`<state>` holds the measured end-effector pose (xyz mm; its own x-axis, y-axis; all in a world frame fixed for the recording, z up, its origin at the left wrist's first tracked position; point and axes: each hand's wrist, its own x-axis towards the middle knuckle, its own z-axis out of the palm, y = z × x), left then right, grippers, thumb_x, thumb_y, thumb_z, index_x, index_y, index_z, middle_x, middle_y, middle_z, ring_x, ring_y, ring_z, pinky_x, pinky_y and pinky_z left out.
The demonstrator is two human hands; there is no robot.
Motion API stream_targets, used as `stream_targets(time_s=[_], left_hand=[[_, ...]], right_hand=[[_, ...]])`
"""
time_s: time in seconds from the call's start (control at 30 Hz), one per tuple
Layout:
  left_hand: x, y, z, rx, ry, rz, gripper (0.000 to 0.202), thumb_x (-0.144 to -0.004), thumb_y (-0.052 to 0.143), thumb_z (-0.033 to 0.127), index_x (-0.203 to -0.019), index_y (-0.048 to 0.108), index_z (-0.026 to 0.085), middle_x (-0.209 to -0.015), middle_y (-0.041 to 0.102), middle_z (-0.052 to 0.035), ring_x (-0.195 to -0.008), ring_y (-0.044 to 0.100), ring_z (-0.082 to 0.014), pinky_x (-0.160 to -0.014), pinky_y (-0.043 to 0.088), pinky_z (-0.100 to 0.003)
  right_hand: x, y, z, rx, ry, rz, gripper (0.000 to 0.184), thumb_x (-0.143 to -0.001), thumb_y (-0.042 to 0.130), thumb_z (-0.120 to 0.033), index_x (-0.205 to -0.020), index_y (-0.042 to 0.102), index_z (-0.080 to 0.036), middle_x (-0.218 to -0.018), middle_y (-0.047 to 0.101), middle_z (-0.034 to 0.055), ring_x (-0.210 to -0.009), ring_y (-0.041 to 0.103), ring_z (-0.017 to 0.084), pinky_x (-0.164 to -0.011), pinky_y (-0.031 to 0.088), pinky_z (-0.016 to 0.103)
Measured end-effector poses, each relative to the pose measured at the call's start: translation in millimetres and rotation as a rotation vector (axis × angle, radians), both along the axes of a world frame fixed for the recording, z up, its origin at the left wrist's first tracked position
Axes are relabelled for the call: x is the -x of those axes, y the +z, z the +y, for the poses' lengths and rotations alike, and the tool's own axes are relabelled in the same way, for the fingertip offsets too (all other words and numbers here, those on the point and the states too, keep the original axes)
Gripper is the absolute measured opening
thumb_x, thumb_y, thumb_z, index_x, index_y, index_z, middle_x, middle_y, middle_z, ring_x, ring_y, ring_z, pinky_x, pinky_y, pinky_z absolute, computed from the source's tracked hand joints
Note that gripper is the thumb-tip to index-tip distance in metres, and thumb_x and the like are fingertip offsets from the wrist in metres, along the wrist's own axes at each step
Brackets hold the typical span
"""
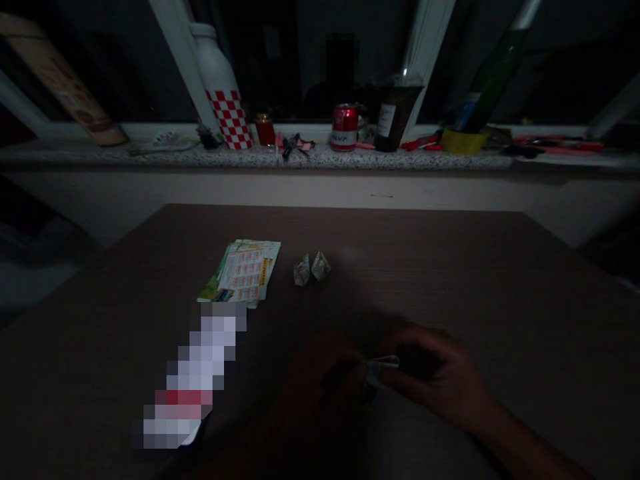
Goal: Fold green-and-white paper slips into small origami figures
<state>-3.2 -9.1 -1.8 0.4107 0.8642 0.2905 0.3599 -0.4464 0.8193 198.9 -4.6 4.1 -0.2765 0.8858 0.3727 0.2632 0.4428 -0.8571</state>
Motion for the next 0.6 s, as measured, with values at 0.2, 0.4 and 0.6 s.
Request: stream_targets(time_s=[0.2,0.4,0.6], left_hand=[[2.0,5.7,2.0,-0.092,0.016,-0.138,0.007,-0.085,0.058,0.016,-0.088,0.063,0.019,-0.082,0.064,-0.0018,-0.073,0.061,-0.0132,-0.064,0.048,-0.023],[2.8,7.8,0.1,-0.107,0.053,-0.094,0.007,-0.084,0.061,0.016,-0.086,0.067,0.019,-0.082,0.065,-0.0026,-0.072,0.062,-0.0132,-0.063,0.049,-0.023],[1.1,9.9,1.3,-0.099,0.059,-0.116,0.006,-0.082,0.063,0.014,-0.084,0.068,0.017,-0.079,0.065,-0.0028,-0.071,0.062,-0.0124,-0.063,0.05,-0.021]], right_hand=[[-1.4,-1.3,4.6,0.004,0.108,0.074,0.013,-0.079,0.068,-0.016,-0.091,0.069,-0.019,-0.08,0.07,0.0053,-0.075,0.066,0.019,-0.066,0.052,0.032],[-2.8,-2.7,4.7,-0.025,0.103,0.088,0.014,-0.078,0.069,-0.015,-0.092,0.072,-0.02,-0.082,0.071,0.0061,-0.074,0.066,0.019,-0.064,0.053,0.033],[-2.9,-1.0,5.0,-0.043,0.121,0.087,0.018,-0.079,0.068,-0.011,-0.093,0.073,-0.019,-0.081,0.071,0.0058,-0.073,0.066,0.018,-0.063,0.054,0.031]])
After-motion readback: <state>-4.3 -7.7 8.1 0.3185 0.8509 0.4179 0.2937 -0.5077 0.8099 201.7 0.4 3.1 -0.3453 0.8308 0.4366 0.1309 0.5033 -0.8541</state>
